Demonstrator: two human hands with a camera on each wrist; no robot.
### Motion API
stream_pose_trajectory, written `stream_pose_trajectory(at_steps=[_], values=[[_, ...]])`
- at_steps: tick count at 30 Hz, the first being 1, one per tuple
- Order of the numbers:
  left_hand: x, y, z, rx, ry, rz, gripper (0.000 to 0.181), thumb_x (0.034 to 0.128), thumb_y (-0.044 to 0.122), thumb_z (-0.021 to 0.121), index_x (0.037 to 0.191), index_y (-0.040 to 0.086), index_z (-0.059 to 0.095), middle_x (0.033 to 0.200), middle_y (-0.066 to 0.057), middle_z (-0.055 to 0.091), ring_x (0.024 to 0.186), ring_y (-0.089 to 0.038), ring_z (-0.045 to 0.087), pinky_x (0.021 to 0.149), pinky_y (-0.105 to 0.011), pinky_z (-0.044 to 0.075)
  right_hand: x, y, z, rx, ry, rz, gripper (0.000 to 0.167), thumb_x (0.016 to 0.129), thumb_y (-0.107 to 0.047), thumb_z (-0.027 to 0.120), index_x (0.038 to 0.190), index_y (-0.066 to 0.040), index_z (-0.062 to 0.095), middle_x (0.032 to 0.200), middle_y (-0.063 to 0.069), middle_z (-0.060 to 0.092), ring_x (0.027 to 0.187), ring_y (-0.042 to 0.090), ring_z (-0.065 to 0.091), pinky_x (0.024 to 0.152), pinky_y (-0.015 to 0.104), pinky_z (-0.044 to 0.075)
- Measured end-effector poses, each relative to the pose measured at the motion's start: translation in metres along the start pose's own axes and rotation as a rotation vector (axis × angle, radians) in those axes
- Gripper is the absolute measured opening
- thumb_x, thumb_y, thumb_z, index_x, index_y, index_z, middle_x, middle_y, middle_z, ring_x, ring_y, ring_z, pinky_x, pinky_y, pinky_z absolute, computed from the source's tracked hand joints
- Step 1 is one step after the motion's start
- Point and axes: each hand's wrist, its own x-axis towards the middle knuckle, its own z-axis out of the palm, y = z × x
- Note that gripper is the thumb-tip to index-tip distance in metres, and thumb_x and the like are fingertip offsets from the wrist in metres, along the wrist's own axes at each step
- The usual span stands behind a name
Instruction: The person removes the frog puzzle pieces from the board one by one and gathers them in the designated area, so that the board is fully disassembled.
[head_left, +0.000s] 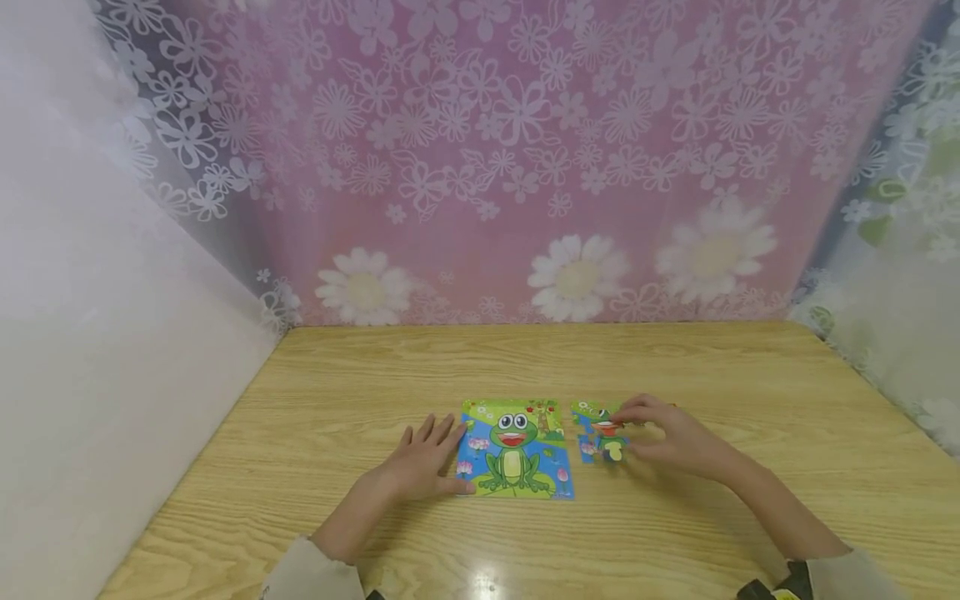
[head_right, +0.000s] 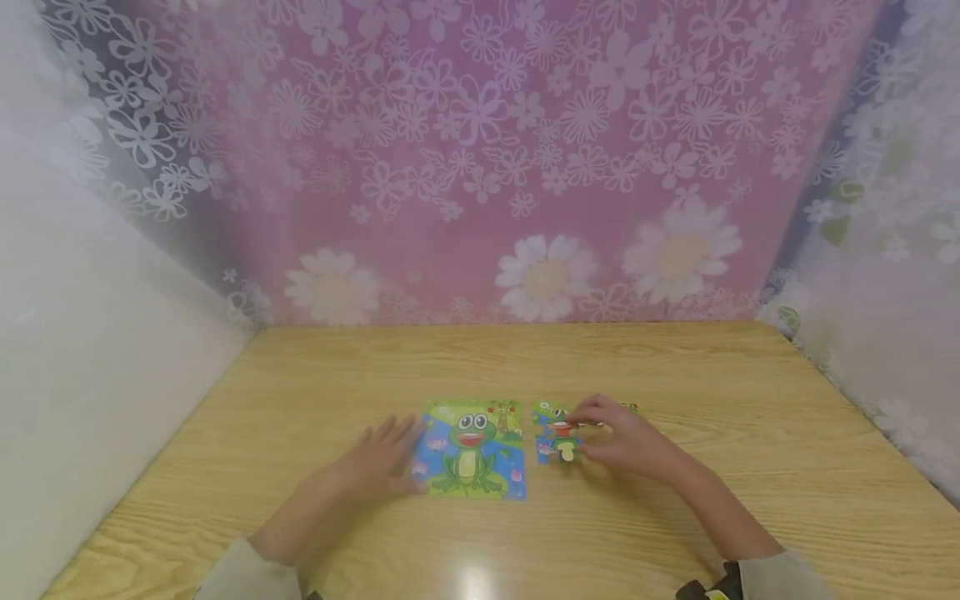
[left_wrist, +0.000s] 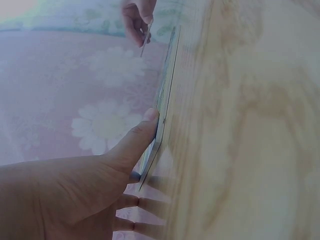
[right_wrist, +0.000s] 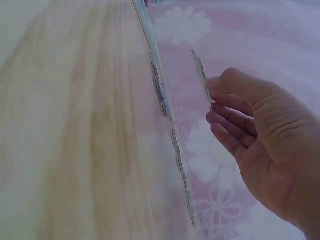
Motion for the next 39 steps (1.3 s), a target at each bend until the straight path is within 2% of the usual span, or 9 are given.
stream_pose_trajectory(at_steps=[5, 10, 13, 20, 27, 33, 39], values=[[0.000, -0.001, 0.000, -0.007, -0.001, 0.002, 0.089, 0.0833, 0.056, 0.056, 0.147, 0.006, 0.020, 0.149, -0.020, 0.011, 0.134, -0.042, 0.002, 0.102, -0.060, 0.005, -0.014, 0.011, -0.007, -0.030, 0.022, -0.020, 0.033, 0.079, -0.006, 0.072, 0.112, -0.006, 0.064, 0.110, 0.002, 0.054, 0.099, 0.024, 0.053, 0.073, 0.043, 0.049], [-0.001, 0.000, -0.001, -0.012, -0.001, -0.001, 0.088, 0.0834, 0.055, 0.057, 0.146, 0.005, 0.021, 0.149, -0.020, 0.011, 0.134, -0.042, 0.003, 0.102, -0.060, 0.005, -0.023, 0.018, -0.011, 0.003, 0.003, 0.023, 0.035, 0.080, -0.010, 0.072, 0.113, -0.005, 0.063, 0.118, 0.015, 0.052, 0.111, 0.043, 0.044, 0.077, 0.055, 0.045], [-0.002, 0.001, -0.001, -0.006, -0.003, -0.003, 0.088, 0.0834, 0.055, 0.057, 0.146, 0.005, 0.021, 0.149, -0.020, 0.011, 0.134, -0.043, 0.003, 0.102, -0.061, 0.006, -0.026, 0.022, -0.012, 0.014, -0.008, 0.038, 0.034, 0.080, -0.011, 0.072, 0.113, -0.005, 0.063, 0.117, 0.015, 0.052, 0.115, 0.049, 0.038, 0.079, 0.061, 0.041], [-0.003, 0.004, -0.002, -0.020, -0.003, 0.000, 0.087, 0.0836, 0.054, 0.058, 0.146, 0.004, 0.022, 0.149, -0.021, 0.012, 0.133, -0.043, 0.004, 0.102, -0.061, 0.006, -0.031, 0.031, -0.009, -0.011, -0.016, 0.041, 0.029, 0.082, -0.016, 0.071, 0.110, -0.011, 0.065, 0.112, 0.002, 0.055, 0.104, 0.036, 0.049, 0.078, 0.056, 0.044], [-0.003, 0.004, -0.002, -0.016, 0.000, -0.001, 0.087, 0.0838, 0.054, 0.058, 0.146, 0.004, 0.021, 0.149, -0.021, 0.012, 0.134, -0.043, 0.003, 0.102, -0.060, 0.005, -0.032, 0.036, -0.009, -0.024, -0.019, 0.001, 0.029, 0.080, -0.013, 0.072, 0.108, -0.008, 0.065, 0.111, 0.004, 0.057, 0.105, 0.034, 0.050, 0.081, 0.059, 0.042], [-0.002, 0.004, -0.003, -0.019, -0.003, 0.000, 0.087, 0.0839, 0.053, 0.058, 0.146, 0.005, 0.021, 0.149, -0.020, 0.011, 0.134, -0.043, 0.003, 0.102, -0.060, 0.005, -0.033, 0.035, -0.009, -0.021, -0.041, 0.018, 0.029, 0.082, -0.015, 0.071, 0.109, -0.007, 0.065, 0.112, 0.005, 0.056, 0.104, 0.037, 0.050, 0.081, 0.058, 0.042], [-0.002, 0.002, -0.001, -0.008, -0.004, -0.001, 0.087, 0.0840, 0.054, 0.057, 0.146, 0.005, 0.021, 0.150, -0.020, 0.010, 0.134, -0.043, 0.003, 0.102, -0.060, 0.005, -0.033, 0.035, -0.009, -0.041, -0.059, 0.026, 0.027, 0.083, -0.017, 0.070, 0.109, -0.009, 0.065, 0.111, 0.004, 0.055, 0.103, 0.034, 0.051, 0.081, 0.054, 0.043]])
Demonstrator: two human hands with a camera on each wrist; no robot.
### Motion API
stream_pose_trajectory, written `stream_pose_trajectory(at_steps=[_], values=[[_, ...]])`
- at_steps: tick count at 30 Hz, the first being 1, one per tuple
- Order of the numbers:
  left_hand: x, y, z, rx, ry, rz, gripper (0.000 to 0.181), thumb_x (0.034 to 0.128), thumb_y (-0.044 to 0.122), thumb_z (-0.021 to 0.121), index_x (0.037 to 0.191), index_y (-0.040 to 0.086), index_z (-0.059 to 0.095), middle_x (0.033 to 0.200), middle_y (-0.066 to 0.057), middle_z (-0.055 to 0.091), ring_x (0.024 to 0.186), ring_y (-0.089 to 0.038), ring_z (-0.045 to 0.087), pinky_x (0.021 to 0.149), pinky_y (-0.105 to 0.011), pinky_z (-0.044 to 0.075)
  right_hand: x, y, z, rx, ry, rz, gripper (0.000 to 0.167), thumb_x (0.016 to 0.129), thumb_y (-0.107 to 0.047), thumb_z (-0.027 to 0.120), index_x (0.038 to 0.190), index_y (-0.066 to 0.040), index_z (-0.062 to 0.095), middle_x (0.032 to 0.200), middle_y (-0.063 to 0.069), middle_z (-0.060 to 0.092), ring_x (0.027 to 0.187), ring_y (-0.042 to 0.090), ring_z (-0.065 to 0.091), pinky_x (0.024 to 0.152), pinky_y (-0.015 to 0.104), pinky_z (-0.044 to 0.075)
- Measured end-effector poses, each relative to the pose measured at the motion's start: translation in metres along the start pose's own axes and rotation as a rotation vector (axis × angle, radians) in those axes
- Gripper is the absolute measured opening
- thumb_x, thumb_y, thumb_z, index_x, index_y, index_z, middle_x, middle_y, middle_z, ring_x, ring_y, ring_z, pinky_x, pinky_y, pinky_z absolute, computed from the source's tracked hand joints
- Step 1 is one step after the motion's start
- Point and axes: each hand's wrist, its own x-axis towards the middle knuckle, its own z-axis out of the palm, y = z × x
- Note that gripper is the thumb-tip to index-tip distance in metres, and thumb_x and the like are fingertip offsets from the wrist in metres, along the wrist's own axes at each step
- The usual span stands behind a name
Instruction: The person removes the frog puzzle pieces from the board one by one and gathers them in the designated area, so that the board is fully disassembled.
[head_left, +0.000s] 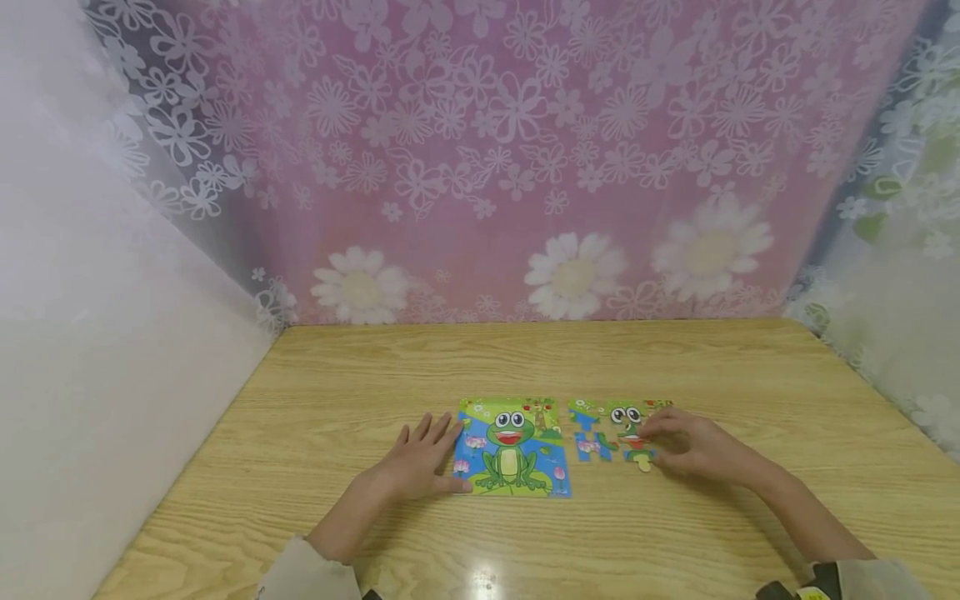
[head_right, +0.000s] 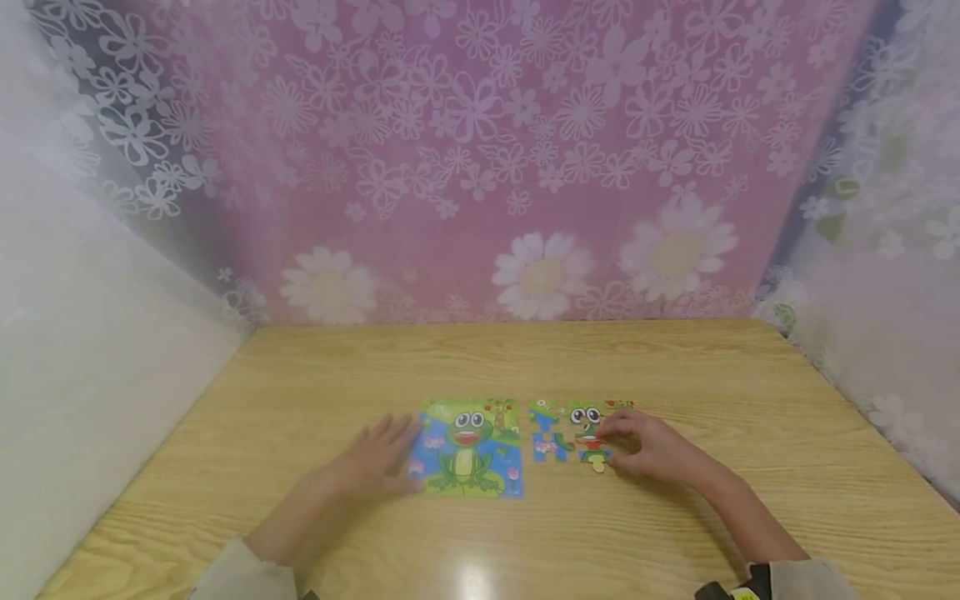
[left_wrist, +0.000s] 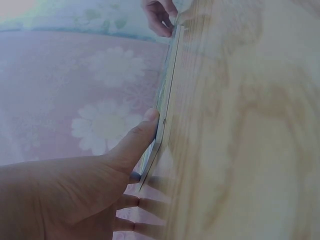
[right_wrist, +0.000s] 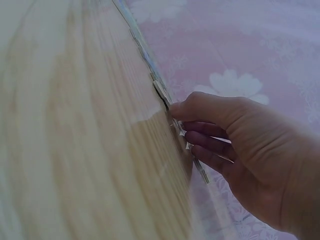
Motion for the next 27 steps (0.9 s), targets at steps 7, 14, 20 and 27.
stream_pose_trajectory(at_steps=[7, 14, 20, 27], values=[[0.0003, 0.0001, 0.0006, 0.005, -0.006, 0.000, 0.088, 0.0838, 0.055, 0.057, 0.147, 0.006, 0.020, 0.150, -0.019, 0.010, 0.134, -0.042, 0.003, 0.102, -0.061, 0.006, 0.0007, -0.0020, 0.0000, -0.006, -0.012, -0.009, 0.028, 0.083, -0.017, 0.070, 0.109, -0.010, 0.065, 0.111, 0.004, 0.055, 0.103, 0.034, 0.052, 0.082, 0.053, 0.043], [0.0002, -0.0001, 0.0005, 0.002, -0.004, -0.002, 0.087, 0.0841, 0.054, 0.057, 0.147, 0.006, 0.020, 0.150, -0.019, 0.009, 0.134, -0.043, 0.003, 0.102, -0.061, 0.006, 0.0007, -0.0019, -0.0001, -0.009, -0.023, -0.004, 0.028, 0.083, -0.016, 0.070, 0.110, -0.010, 0.064, 0.113, 0.006, 0.055, 0.104, 0.035, 0.051, 0.082, 0.054, 0.043], [0.0009, -0.0010, -0.0001, 0.004, 0.000, 0.001, 0.087, 0.0842, 0.054, 0.057, 0.146, 0.005, 0.020, 0.150, -0.020, 0.010, 0.134, -0.043, 0.003, 0.102, -0.061, 0.006, 0.0017, 0.0008, 0.0007, 0.001, -0.035, 0.025, 0.029, 0.084, -0.016, 0.068, 0.111, -0.009, 0.063, 0.115, 0.006, 0.054, 0.106, 0.036, 0.049, 0.084, 0.054, 0.041], [0.0015, -0.0001, 0.0006, 0.003, -0.011, -0.010, 0.088, 0.0835, 0.055, 0.057, 0.147, 0.006, 0.020, 0.150, -0.018, 0.010, 0.134, -0.041, 0.002, 0.102, -0.060, 0.006, 0.0000, -0.0019, -0.0004, 0.026, -0.048, 0.020, 0.029, 0.085, -0.017, 0.068, 0.112, -0.009, 0.062, 0.115, 0.008, 0.053, 0.106, 0.037, 0.048, 0.083, 0.054, 0.041]])
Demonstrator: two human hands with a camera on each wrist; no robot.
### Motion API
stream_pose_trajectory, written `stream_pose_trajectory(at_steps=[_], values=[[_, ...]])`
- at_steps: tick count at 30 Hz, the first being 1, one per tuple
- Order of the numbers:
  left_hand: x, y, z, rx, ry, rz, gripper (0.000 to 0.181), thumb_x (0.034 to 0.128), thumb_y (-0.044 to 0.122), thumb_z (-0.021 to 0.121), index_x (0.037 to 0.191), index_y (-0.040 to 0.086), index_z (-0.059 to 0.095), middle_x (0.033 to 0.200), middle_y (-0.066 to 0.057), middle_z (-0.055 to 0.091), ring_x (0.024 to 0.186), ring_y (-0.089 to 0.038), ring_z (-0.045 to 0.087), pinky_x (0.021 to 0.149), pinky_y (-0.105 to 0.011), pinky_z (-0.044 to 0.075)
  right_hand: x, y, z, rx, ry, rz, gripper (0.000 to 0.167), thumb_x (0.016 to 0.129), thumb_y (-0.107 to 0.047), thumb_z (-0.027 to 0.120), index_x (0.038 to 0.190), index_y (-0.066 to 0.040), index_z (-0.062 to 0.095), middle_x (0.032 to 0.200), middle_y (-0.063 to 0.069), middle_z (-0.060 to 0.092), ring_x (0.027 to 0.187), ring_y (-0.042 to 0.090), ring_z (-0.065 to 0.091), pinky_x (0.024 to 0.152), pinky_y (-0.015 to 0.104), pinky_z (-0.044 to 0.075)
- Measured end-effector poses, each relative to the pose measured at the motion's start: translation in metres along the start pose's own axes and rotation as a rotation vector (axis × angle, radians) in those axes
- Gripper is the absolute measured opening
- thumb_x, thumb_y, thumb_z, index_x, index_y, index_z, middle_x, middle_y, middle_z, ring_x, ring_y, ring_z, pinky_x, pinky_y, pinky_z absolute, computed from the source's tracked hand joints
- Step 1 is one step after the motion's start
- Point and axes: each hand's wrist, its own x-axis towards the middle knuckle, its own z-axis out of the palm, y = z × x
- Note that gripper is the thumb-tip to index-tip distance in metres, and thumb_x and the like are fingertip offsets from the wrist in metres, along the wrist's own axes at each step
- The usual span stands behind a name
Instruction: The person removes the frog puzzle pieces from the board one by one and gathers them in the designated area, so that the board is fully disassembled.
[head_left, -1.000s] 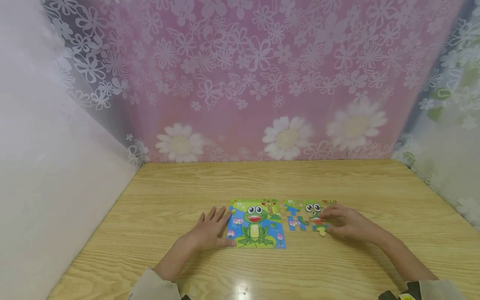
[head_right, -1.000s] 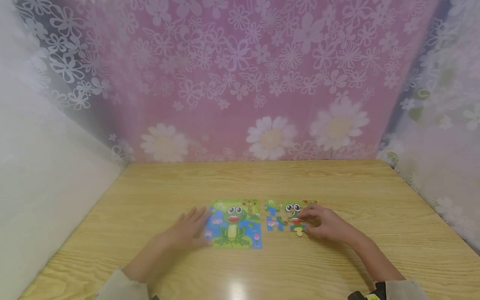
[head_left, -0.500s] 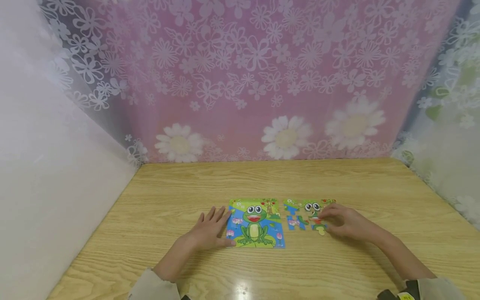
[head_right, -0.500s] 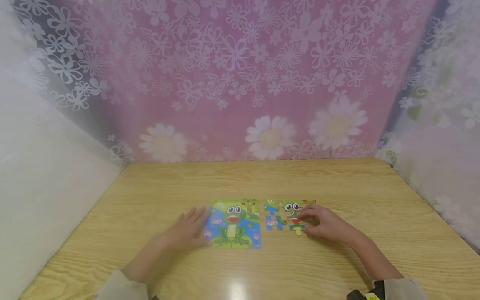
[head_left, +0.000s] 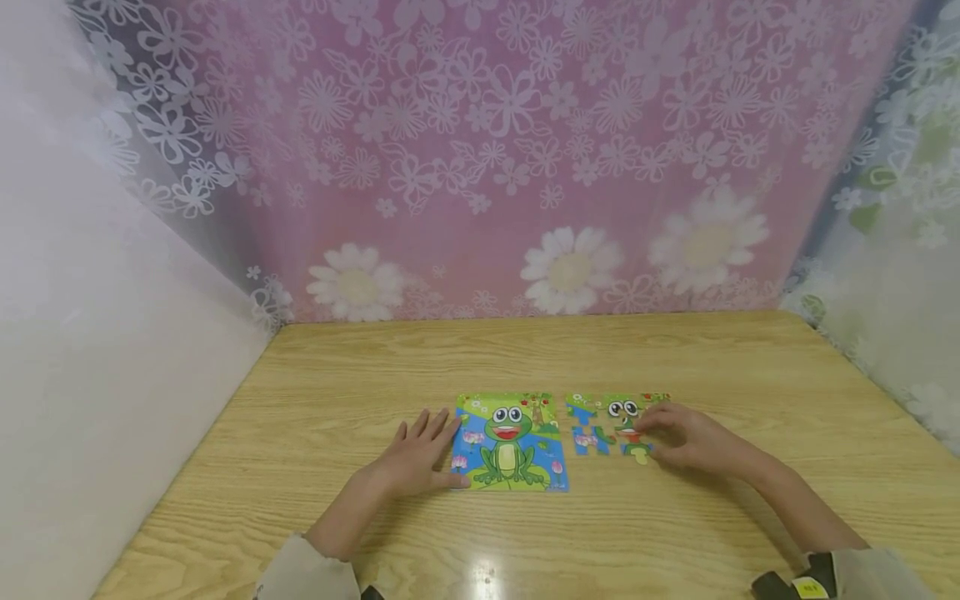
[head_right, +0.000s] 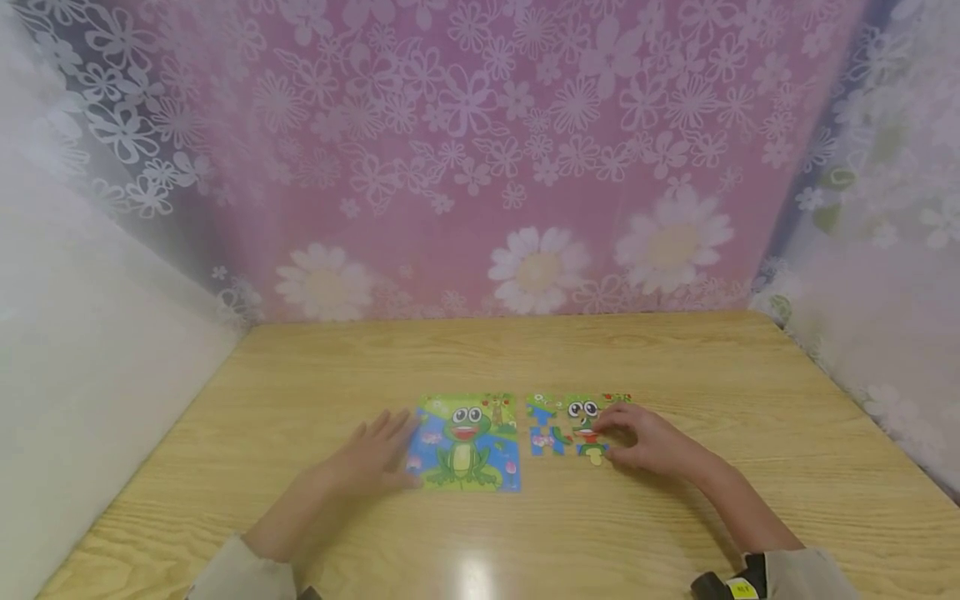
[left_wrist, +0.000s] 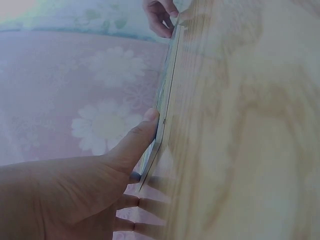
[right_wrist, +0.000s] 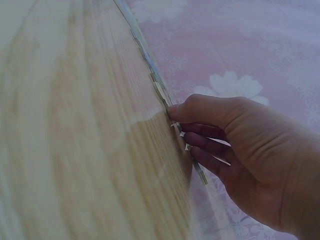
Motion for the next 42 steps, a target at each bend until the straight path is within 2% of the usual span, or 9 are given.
stream_pose_trajectory(at_steps=[7, 11, 15, 19, 25, 29, 33, 37, 42], values=[[0.000, 0.000, 0.000, -0.003, 0.001, 0.008, 0.087, 0.0840, 0.054, 0.057, 0.146, 0.005, 0.021, 0.150, -0.019, 0.010, 0.134, -0.042, 0.002, 0.102, -0.061, 0.006, 0.000, 0.001, 0.000, 0.036, 0.005, 0.027, 0.030, 0.085, -0.016, 0.068, 0.113, -0.007, 0.062, 0.116, 0.008, 0.052, 0.107, 0.037, 0.047, 0.083, 0.055, 0.041], [-0.001, 0.001, -0.001, -0.005, 0.002, 0.010, 0.087, 0.0842, 0.053, 0.058, 0.146, 0.005, 0.021, 0.150, -0.020, 0.010, 0.134, -0.043, 0.003, 0.102, -0.061, 0.006, 0.006, -0.008, -0.001, 0.057, 0.032, 0.052, 0.030, 0.084, -0.015, 0.069, 0.113, -0.008, 0.063, 0.116, 0.007, 0.054, 0.110, 0.041, 0.045, 0.083, 0.058, 0.041], [-0.003, 0.001, -0.002, -0.005, 0.007, 0.011, 0.087, 0.0841, 0.052, 0.058, 0.146, 0.004, 0.021, 0.149, -0.020, 0.010, 0.133, -0.043, 0.003, 0.101, -0.061, 0.006, 0.023, -0.023, 0.002, 0.069, 0.035, 0.011, 0.029, 0.085, -0.015, 0.067, 0.113, -0.008, 0.063, 0.111, 0.005, 0.056, 0.103, 0.034, 0.051, 0.078, 0.049, 0.046], [-0.003, 0.000, -0.002, -0.016, 0.002, 0.010, 0.087, 0.0840, 0.054, 0.057, 0.146, 0.005, 0.020, 0.150, -0.020, 0.009, 0.134, -0.043, 0.002, 0.101, -0.061, 0.005, 0.045, -0.037, 0.013, 0.098, 0.002, -0.054, 0.028, 0.087, -0.014, 0.065, 0.113, -0.004, 0.061, 0.108, 0.007, 0.056, 0.096, 0.029, 0.053, 0.075, 0.040, 0.049], [-0.003, 0.001, -0.001, -0.013, -0.002, 0.010, 0.088, 0.0844, 0.056, 0.055, 0.147, 0.006, 0.019, 0.150, -0.019, 0.008, 0.134, -0.042, 0.002, 0.102, -0.061, 0.005, 0.075, -0.054, 0.032, 0.039, -0.045, -0.103, 0.032, 0.085, -0.016, 0.067, 0.114, -0.003, 0.061, 0.106, 0.005, 0.056, 0.090, 0.024, 0.054, 0.073, 0.038, 0.048], [-0.003, 0.003, -0.003, -0.023, 0.000, 0.013, 0.087, 0.0844, 0.054, 0.057, 0.146, 0.005, 0.020, 0.150, -0.020, 0.009, 0.134, -0.043, 0.002, 0.101, -0.061, 0.005, 0.087, -0.063, 0.042, 0.021, -0.110, -0.048, 0.035, 0.085, -0.015, 0.066, 0.118, -0.005, 0.060, 0.108, 0.003, 0.055, 0.087, 0.019, 0.050, 0.070, 0.033, 0.045], [-0.002, 0.002, -0.002, -0.015, 0.001, 0.014, 0.087, 0.0840, 0.055, 0.056, 0.147, 0.006, 0.020, 0.150, -0.019, 0.009, 0.134, -0.041, 0.002, 0.102, -0.060, 0.005, 0.092, -0.068, 0.050, -0.029, -0.152, 0.007, 0.041, 0.084, -0.020, 0.068, 0.122, -0.009, 0.058, 0.114, 0.002, 0.053, 0.095, 0.020, 0.048, 0.075, 0.036, 0.043], [0.000, -0.001, 0.000, -0.019, 0.005, 0.013, 0.089, 0.0833, 0.057, 0.056, 0.147, 0.007, 0.019, 0.150, -0.018, 0.008, 0.134, -0.041, 0.001, 0.102, -0.060, 0.004, 0.094, -0.071, 0.054, -0.108, -0.146, 0.003, 0.043, 0.083, -0.023, 0.069, 0.122, -0.010, 0.058, 0.115, 0.002, 0.052, 0.104, 0.022, 0.048, 0.083, 0.040, 0.043], [0.000, -0.003, 0.002, -0.031, 0.009, 0.014, 0.090, 0.0827, 0.058, 0.055, 0.147, 0.008, 0.018, 0.150, -0.018, 0.008, 0.134, -0.042, 0.000, 0.102, -0.061, 0.003, 0.096, -0.074, 0.054, -0.105, -0.126, -0.001, 0.043, 0.081, -0.020, 0.071, 0.121, -0.009, 0.058, 0.108, 0.001, 0.050, 0.089, 0.016, 0.048, 0.071, 0.033, 0.043]])
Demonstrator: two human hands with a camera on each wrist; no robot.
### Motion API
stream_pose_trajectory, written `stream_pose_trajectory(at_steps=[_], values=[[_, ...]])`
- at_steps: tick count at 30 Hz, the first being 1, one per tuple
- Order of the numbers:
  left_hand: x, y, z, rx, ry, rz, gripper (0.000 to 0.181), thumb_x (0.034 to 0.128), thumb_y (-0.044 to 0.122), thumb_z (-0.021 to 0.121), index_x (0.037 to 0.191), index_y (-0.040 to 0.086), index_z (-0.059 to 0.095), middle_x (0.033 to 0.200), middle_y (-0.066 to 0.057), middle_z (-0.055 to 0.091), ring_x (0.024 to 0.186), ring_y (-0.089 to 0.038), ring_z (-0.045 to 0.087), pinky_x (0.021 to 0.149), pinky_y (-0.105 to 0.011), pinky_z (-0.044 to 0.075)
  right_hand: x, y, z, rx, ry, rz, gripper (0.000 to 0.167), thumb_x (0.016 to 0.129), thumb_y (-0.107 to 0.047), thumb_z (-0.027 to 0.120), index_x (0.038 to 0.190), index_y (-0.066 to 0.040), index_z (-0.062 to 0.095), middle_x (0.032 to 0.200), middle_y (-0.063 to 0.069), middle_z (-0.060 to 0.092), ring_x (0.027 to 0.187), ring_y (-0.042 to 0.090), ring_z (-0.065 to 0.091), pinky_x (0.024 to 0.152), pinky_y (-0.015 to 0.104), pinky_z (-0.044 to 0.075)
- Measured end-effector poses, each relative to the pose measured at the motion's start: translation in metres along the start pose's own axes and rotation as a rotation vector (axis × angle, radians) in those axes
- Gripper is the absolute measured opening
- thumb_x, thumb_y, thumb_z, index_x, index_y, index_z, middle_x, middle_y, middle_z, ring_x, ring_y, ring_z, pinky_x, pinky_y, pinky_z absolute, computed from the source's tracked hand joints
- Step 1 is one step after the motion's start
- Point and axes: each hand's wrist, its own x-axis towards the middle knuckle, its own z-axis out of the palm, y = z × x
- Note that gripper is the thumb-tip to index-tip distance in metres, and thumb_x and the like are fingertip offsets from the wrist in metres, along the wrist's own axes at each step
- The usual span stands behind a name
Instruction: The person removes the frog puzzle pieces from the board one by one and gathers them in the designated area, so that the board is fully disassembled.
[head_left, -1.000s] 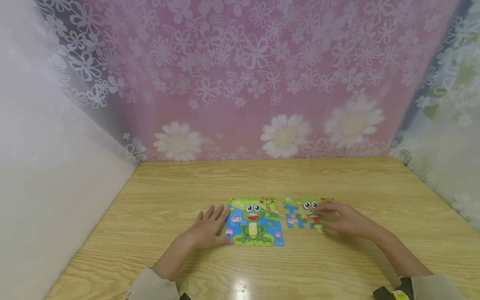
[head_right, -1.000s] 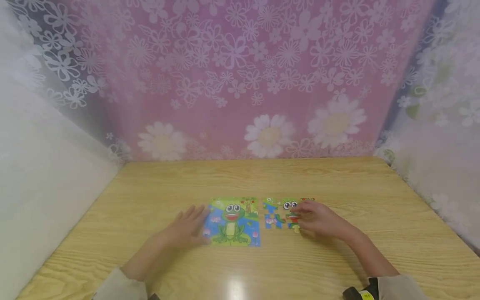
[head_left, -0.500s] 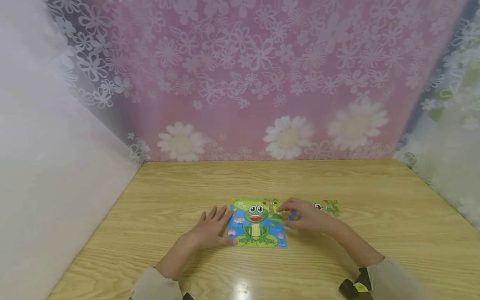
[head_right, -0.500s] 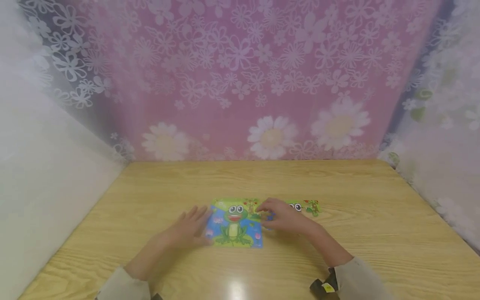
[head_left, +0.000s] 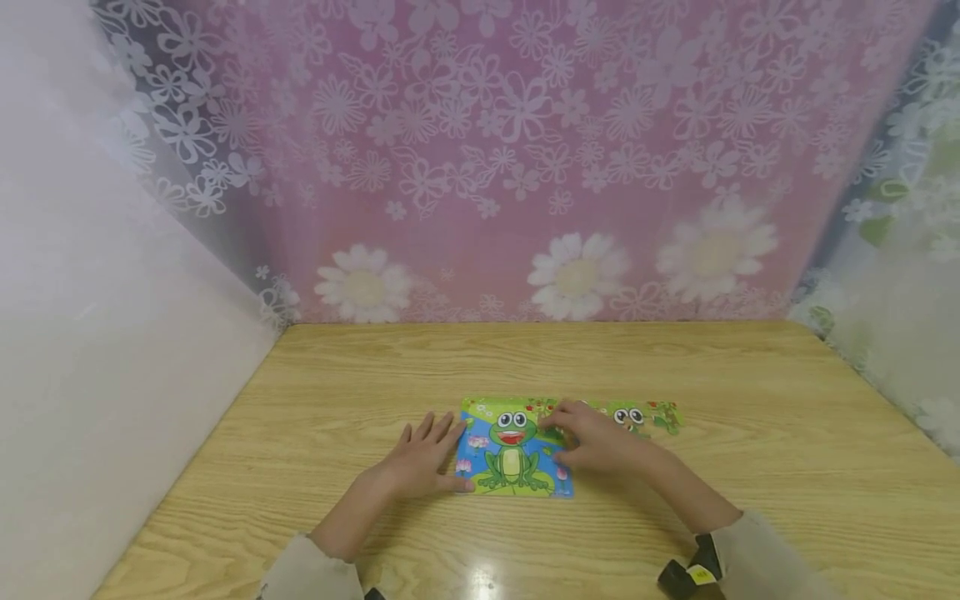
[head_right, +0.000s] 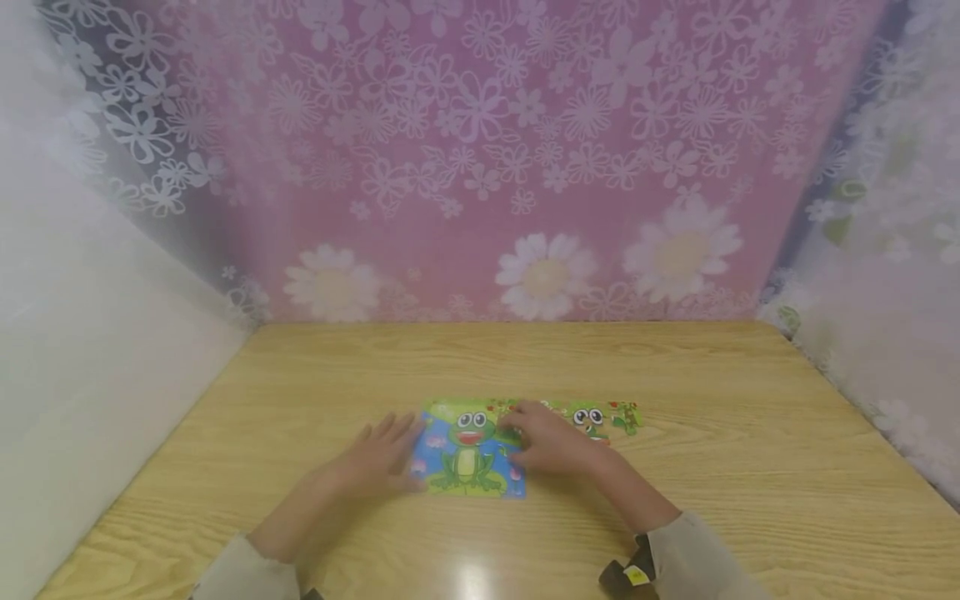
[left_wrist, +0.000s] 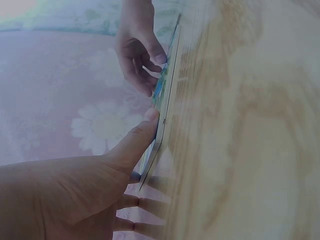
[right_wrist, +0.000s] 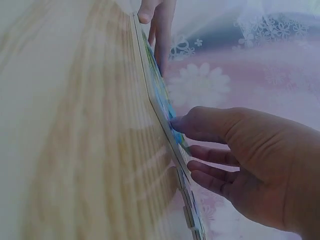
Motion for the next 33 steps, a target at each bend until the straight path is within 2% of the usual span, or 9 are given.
stream_pose_trajectory(at_steps=[4, 16, 33], values=[[0.0004, -0.0019, 0.0022, 0.021, -0.002, -0.006, 0.091, 0.0822, 0.060, 0.054, 0.148, 0.010, 0.017, 0.151, -0.017, 0.007, 0.134, -0.041, 0.000, 0.102, -0.060, 0.003, 0.0001, -0.0012, -0.0004, 0.032, 0.012, -0.004, 0.043, 0.080, -0.016, 0.070, 0.121, -0.008, 0.059, 0.104, 0.000, 0.047, 0.079, 0.015, 0.044, 0.063, 0.028, 0.040], [0.0001, 0.0005, -0.0012, 0.022, -0.006, -0.011, 0.088, 0.0834, 0.056, 0.056, 0.147, 0.008, 0.019, 0.150, -0.018, 0.008, 0.134, -0.041, 0.001, 0.102, -0.060, 0.004, 0.0002, 0.0037, 0.0033, 0.057, 0.030, -0.020, 0.040, 0.081, -0.020, 0.070, 0.119, -0.009, 0.060, 0.105, -0.002, 0.046, 0.086, 0.014, 0.045, 0.073, 0.031, 0.041], [-0.0006, 0.0027, -0.0016, 0.028, -0.002, -0.004, 0.088, 0.0835, 0.056, 0.057, 0.147, 0.007, 0.020, 0.150, -0.019, 0.010, 0.134, -0.043, 0.003, 0.101, -0.062, 0.006, 0.0008, 0.0037, 0.0060, 0.062, 0.055, 0.011, 0.037, 0.081, -0.020, 0.071, 0.116, -0.011, 0.063, 0.101, -0.003, 0.046, 0.083, 0.013, 0.044, 0.070, 0.029, 0.041]])
